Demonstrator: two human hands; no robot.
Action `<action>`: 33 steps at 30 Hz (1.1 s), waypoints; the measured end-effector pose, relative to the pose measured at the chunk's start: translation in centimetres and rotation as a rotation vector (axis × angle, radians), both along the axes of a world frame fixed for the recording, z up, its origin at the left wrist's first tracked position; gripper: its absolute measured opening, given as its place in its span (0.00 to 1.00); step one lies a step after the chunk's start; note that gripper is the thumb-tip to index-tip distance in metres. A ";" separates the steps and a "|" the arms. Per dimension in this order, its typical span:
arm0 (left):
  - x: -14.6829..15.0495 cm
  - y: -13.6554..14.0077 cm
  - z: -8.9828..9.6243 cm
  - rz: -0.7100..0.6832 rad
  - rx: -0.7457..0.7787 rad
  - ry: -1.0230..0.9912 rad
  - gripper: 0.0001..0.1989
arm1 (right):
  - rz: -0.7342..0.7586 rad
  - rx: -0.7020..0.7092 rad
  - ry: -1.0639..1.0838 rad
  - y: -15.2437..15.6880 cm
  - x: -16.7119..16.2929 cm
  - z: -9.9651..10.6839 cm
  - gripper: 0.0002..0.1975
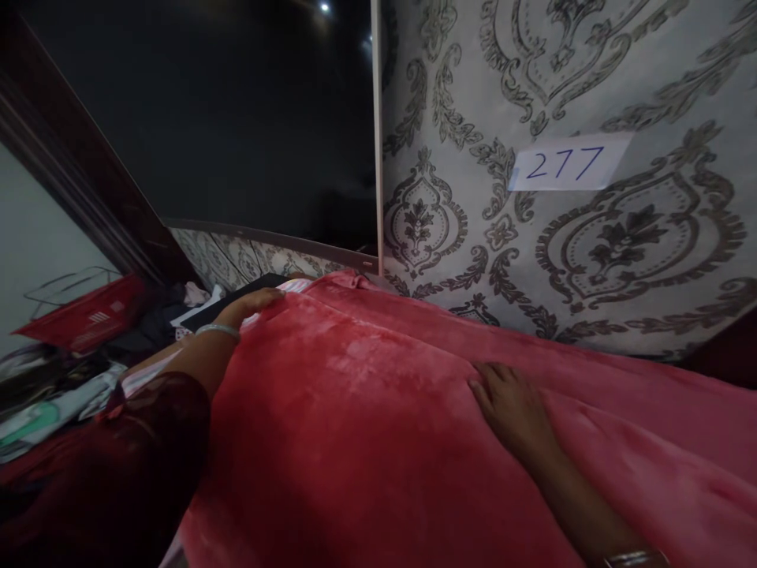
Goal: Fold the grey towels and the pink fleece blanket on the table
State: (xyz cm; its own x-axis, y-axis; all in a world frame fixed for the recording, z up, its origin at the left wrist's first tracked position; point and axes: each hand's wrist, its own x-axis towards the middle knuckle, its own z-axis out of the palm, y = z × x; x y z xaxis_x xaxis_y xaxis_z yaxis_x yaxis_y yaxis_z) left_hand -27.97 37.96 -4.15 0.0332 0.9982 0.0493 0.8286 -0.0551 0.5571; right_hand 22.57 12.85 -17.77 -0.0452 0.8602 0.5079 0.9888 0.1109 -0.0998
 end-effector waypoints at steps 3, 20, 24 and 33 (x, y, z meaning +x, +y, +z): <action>-0.1 -0.2 -0.2 0.018 -0.044 -0.155 0.14 | 0.006 0.006 -0.010 0.0 0.0 -0.1 0.26; 1.0 -0.3 -0.2 0.077 0.247 -0.113 0.22 | -0.004 -0.013 0.046 0.0 -0.1 0.1 0.25; 2.1 1.0 -1.6 0.084 0.153 0.088 0.16 | -0.022 -0.022 0.041 -0.2 -0.4 0.4 0.26; 3.9 0.0 -4.9 0.062 0.142 0.378 0.18 | -0.010 -0.026 0.028 -0.2 -0.3 0.4 0.24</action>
State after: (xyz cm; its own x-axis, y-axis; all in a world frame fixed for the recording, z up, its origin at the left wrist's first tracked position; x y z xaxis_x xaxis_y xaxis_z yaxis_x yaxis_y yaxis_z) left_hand -24.08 37.97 -9.03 0.0156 0.9831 0.1824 0.9777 -0.0532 0.2030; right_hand 22.26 12.70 -17.38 -0.0228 0.8733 0.4866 0.9866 0.0985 -0.1304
